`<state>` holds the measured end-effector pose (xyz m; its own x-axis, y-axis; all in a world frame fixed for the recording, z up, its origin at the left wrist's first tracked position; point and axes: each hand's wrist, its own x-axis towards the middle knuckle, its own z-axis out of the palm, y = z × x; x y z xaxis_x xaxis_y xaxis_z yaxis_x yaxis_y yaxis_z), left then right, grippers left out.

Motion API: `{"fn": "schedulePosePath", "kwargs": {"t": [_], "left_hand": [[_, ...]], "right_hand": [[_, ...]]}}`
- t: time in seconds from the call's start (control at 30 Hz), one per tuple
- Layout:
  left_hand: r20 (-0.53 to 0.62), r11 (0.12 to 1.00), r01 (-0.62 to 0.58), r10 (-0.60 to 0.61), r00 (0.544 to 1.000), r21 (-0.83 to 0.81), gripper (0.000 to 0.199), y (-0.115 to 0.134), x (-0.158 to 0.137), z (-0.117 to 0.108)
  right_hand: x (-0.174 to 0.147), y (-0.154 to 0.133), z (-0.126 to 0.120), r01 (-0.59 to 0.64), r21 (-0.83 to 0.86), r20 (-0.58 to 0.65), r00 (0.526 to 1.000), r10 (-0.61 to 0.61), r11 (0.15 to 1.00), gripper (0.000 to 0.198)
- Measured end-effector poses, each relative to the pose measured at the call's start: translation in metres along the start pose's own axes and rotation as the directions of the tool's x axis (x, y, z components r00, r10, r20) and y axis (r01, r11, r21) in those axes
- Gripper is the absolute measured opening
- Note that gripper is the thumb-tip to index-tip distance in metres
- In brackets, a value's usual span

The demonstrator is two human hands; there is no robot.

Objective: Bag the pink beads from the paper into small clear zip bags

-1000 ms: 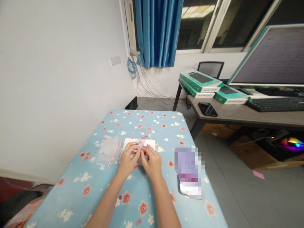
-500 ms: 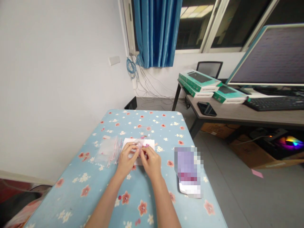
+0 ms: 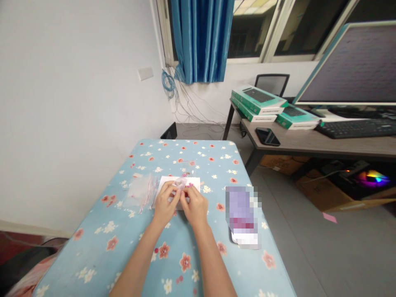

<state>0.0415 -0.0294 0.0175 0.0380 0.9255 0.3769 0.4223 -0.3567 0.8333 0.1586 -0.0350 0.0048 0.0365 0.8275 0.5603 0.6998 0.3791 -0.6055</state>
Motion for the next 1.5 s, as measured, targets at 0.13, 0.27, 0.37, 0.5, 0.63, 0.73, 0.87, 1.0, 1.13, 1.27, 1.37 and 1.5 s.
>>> {"fn": "schedulePosePath", "kwargs": {"t": [0.13, 0.27, 0.37, 0.5, 0.63, 0.73, 0.87, 1.0, 1.13, 1.27, 1.37, 1.5], "left_hand": [[-0.023, 0.999, 0.006, -0.006, 1.0, -0.031, 0.016, 0.0, 0.001, 0.002], [-0.028, 1.0, 0.024, -0.024, 0.999, -0.016, 0.016, 0.0, 0.002, 0.003], [-0.038, 1.0, 0.022, -0.022, 0.999, -0.001, 0.016, 0.0, 0.0, 0.003], [-0.056, 0.999, 0.034, -0.033, 0.998, 0.013, 0.012, 0.0, -0.001, 0.003], [-0.078, 0.999, 0.043, -0.045, 0.996, -0.024, 0.012, -0.003, 0.002, 0.002], [-0.074, 0.996, 0.066, -0.07, 0.995, -0.053, 0.012, -0.006, 0.005, 0.001], [-0.092, 0.996, 0.074, -0.078, 0.993, -0.041, 0.012, -0.007, 0.006, 0.001], [-0.11, 0.998, 0.067, -0.069, 0.992, -0.021, 0.011, -0.007, 0.005, 0.0], [-0.099, 0.998, 0.062, -0.062, 0.993, -0.011, 0.011, -0.01, 0.005, -0.001], [-0.095, 0.999, 0.04, -0.039, 0.995, 0.005, 0.011, -0.011, 0.005, -0.001], [-0.09, 0.998, 0.054, -0.056, 0.994, -0.023, 0.011, -0.011, 0.005, -0.001], [-0.075, 0.991, 0.097, -0.104, 0.992, -0.087, 0.011, -0.01, 0.006, -0.002]], "right_hand": [[-0.001, -0.002, 0.002, -0.01, -0.042, -0.009, 1.0, 0.01, 0.999, 0.018], [-0.002, -0.001, 0.005, -0.012, -0.073, -0.026, 1.0, 0.01, 0.997, 0.018], [-0.001, 0.002, 0.004, -0.044, -0.101, -0.076, 0.996, 0.037, 0.994, 0.017], [0.001, 0.005, 0.001, -0.121, -0.117, -0.192, 0.976, 0.097, 0.986, 0.015], [0.001, 0.007, 0.001, -0.125, -0.082, -0.217, 0.971, 0.104, 0.989, 0.015], [0.0, 0.007, 0.002, -0.12, -0.052, -0.22, 0.97, 0.106, 0.991, 0.013], [0.001, 0.003, -0.001, -0.05, 0.022, -0.24, 0.969, 0.054, 0.999, 0.01], [0.001, -0.003, -0.004, 0.104, 0.041, -0.202, 0.975, -0.094, 0.994, 0.009], [0.0, -0.002, 0.0, 0.149, 0.007, -0.117, 0.982, -0.147, 0.989, 0.014], [0.0, 0.003, 0.003, 0.101, -0.068, -0.077, 0.991, -0.106, 0.993, 0.014], [0.0, 0.006, 0.003, 0.086, -0.106, -0.058, 0.994, -0.093, 0.991, 0.016], [0.0, 0.007, 0.004, 0.076, -0.107, -0.03, 0.996, -0.079, 0.991, 0.019]]}}
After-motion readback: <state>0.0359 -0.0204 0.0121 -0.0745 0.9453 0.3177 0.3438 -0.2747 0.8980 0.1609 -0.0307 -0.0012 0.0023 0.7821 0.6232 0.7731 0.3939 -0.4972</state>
